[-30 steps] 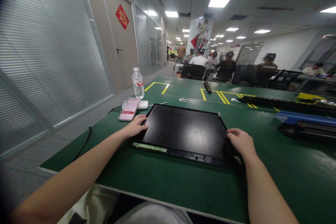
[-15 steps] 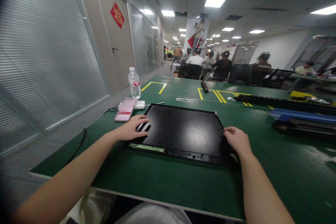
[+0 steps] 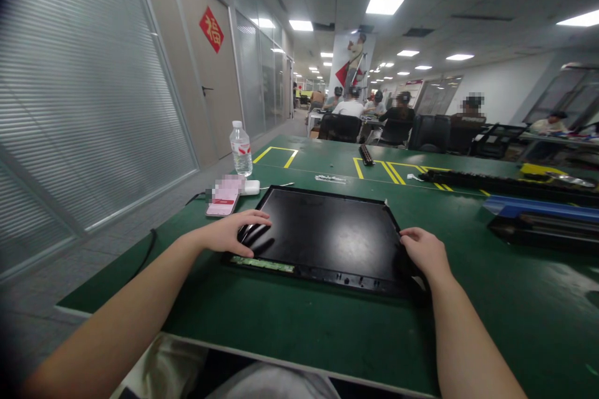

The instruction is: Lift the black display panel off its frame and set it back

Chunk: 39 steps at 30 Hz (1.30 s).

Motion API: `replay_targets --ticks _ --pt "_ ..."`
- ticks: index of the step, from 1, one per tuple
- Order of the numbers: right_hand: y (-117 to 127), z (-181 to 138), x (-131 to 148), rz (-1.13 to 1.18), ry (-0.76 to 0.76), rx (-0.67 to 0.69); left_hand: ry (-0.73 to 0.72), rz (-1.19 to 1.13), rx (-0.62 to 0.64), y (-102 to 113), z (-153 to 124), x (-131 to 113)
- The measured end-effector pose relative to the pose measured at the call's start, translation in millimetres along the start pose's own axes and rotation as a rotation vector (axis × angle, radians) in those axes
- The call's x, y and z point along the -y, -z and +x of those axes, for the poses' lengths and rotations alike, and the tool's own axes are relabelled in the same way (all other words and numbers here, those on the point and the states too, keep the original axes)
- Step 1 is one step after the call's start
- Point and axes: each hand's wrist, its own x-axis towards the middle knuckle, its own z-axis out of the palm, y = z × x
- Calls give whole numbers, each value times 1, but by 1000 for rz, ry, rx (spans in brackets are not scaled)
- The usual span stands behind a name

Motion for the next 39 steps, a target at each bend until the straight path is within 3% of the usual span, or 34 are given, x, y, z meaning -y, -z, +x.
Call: replay_targets --ticks 19,31,34,39 --pt "2 -1 2 7 -17 2 -59 -9 -37 -3 2 -19" --pt "0 -1 0 54 -5 -19 -33 -15 -24 -3 2 -17" --pt "0 -1 1 55 11 -33 42 9 -70 -5 4 -11" --pt "-2 1 -2 49 -9 -12 165 115 -288 -14 12 5"
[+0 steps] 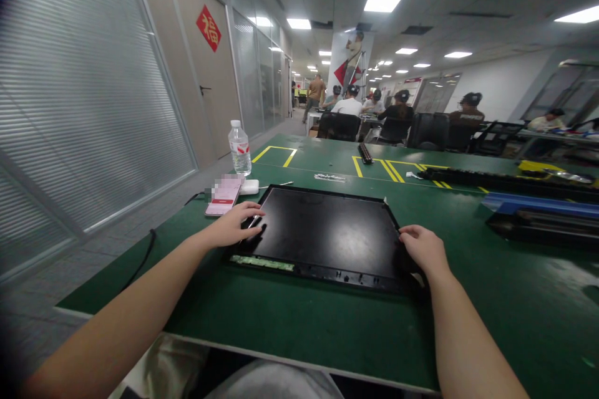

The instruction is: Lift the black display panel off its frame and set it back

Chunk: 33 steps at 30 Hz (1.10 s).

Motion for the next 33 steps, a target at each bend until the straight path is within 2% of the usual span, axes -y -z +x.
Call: replay_targets --ticks 3,10,33 --pt "0 0 0 -6 1 16 67 78 -73 -8 5 9" --pt "0 -2 3 -31 18 -4 159 149 -57 -18 11 20" --pt "2 -2 3 -39 7 10 152 141 -60 -21 14 21"
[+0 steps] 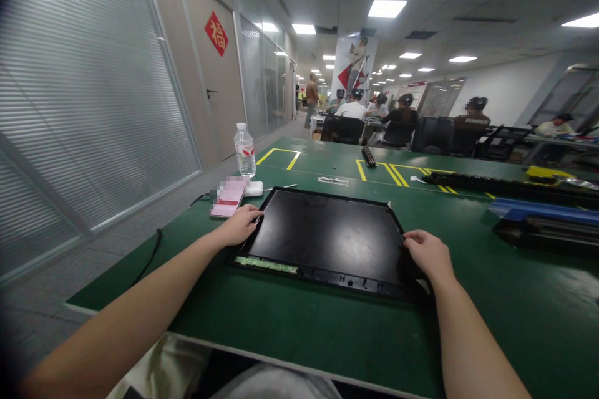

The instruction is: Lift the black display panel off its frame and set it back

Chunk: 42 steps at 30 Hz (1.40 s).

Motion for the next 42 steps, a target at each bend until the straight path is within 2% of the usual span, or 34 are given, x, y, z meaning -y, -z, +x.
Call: replay_targets --ticks 11,19,30,33,38,42 --pt "-5 7 -9 17 5 4 62 59 -47 -3 -4 -10" --pt "-1 6 -8 7 -63 4 96 -188 -9 6 -4 -16" --pt "-9 12 -15 -79 -45 76 221 -458 -114 7 -5 -14" --pt "-8 12 -13 -121 -9 69 260 -612 -147 12 -5 -20" --pt "-9 11 -14 -170 5 77 415 -1063 -156 14 -5 -30" --pt "-11 15 -20 -190 15 85 502 -1217 -209 13 -4 -32"
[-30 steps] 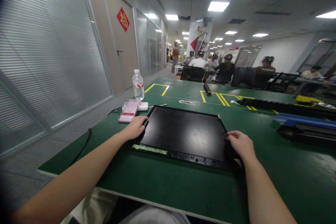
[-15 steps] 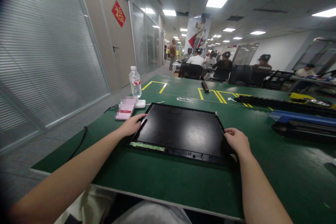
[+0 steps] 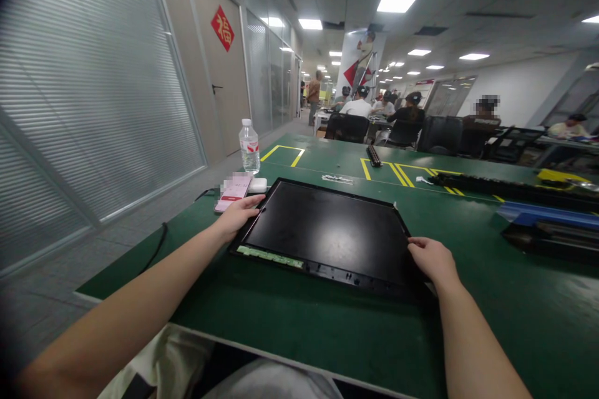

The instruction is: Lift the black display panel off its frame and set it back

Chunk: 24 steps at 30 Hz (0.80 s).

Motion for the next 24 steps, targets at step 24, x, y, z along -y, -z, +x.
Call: replay_targets --ticks 24 --pt "-5 3 0 -9 58 -6 271 -140 115 2 -4 -2"
